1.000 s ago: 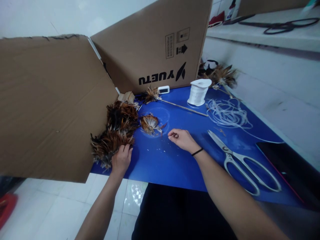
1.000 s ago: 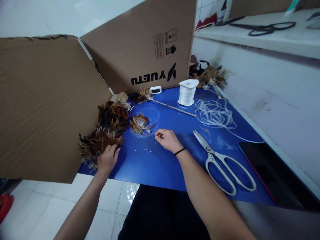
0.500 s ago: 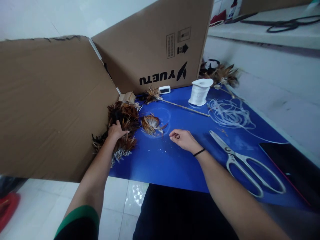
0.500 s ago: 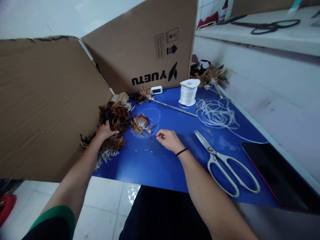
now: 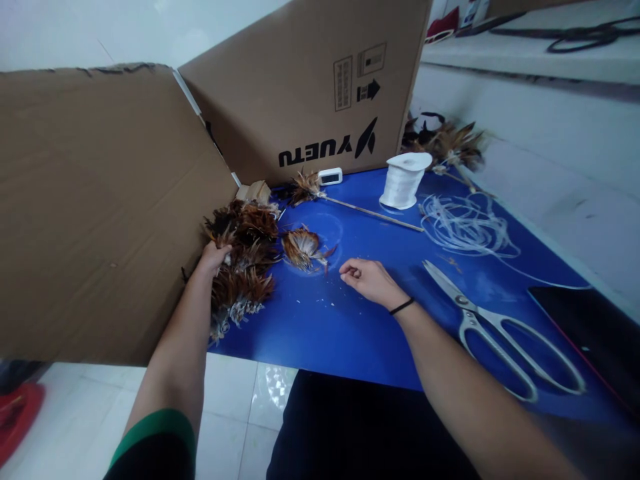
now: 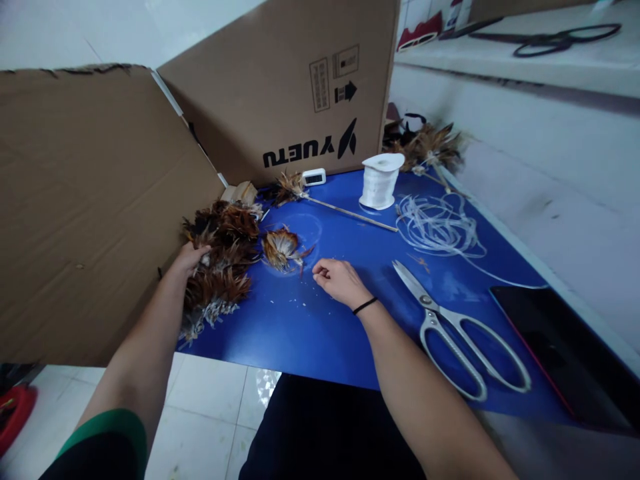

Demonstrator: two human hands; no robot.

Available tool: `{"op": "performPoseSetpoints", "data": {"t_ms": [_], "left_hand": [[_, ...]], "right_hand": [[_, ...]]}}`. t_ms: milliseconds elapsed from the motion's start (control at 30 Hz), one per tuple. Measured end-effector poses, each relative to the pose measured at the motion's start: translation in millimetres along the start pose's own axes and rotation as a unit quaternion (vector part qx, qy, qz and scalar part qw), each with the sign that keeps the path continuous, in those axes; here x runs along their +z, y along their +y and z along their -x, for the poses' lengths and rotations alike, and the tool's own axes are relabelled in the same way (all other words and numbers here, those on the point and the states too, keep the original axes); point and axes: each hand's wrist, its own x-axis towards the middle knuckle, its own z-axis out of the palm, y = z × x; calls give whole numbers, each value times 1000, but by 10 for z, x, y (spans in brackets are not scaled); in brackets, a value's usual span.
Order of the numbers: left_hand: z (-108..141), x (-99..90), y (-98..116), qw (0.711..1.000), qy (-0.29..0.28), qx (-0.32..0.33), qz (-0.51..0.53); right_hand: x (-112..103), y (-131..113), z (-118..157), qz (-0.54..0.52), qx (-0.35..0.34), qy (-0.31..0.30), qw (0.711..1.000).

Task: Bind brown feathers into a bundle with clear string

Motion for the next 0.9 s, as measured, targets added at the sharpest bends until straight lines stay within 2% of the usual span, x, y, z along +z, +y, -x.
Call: {"op": "performPoseSetpoints", "data": {"t_ms": [167, 367, 467, 600, 667, 767, 833, 900], "left_hand": [[17, -31, 31, 998, -27, -18, 45], [49, -14, 81, 995, -66, -9, 79], [57, -14, 102, 996, -78, 12, 51], [75, -30, 154, 998, -60, 36, -5], [117, -32, 213, 994, -21, 69, -85], [268, 15, 354, 951, 97, 138, -260], [437, 105, 474, 908, 161, 255, -291], [644, 253, 592, 882, 158, 346, -278]], "right_hand": [[-4, -3, 1, 1, 5, -4, 1000], [-10, -11, 2, 12, 9, -6, 1000], [-1, 4, 0, 15, 0, -3, 1000], [11, 23, -2, 15, -5, -2, 1000], [12, 20, -2, 17, -5, -3, 1000], [7, 2, -3, 18, -8, 2, 1000], [2, -13, -2, 18, -7, 5, 1000], [-2, -25, 0, 18, -4, 6, 1000]]}}
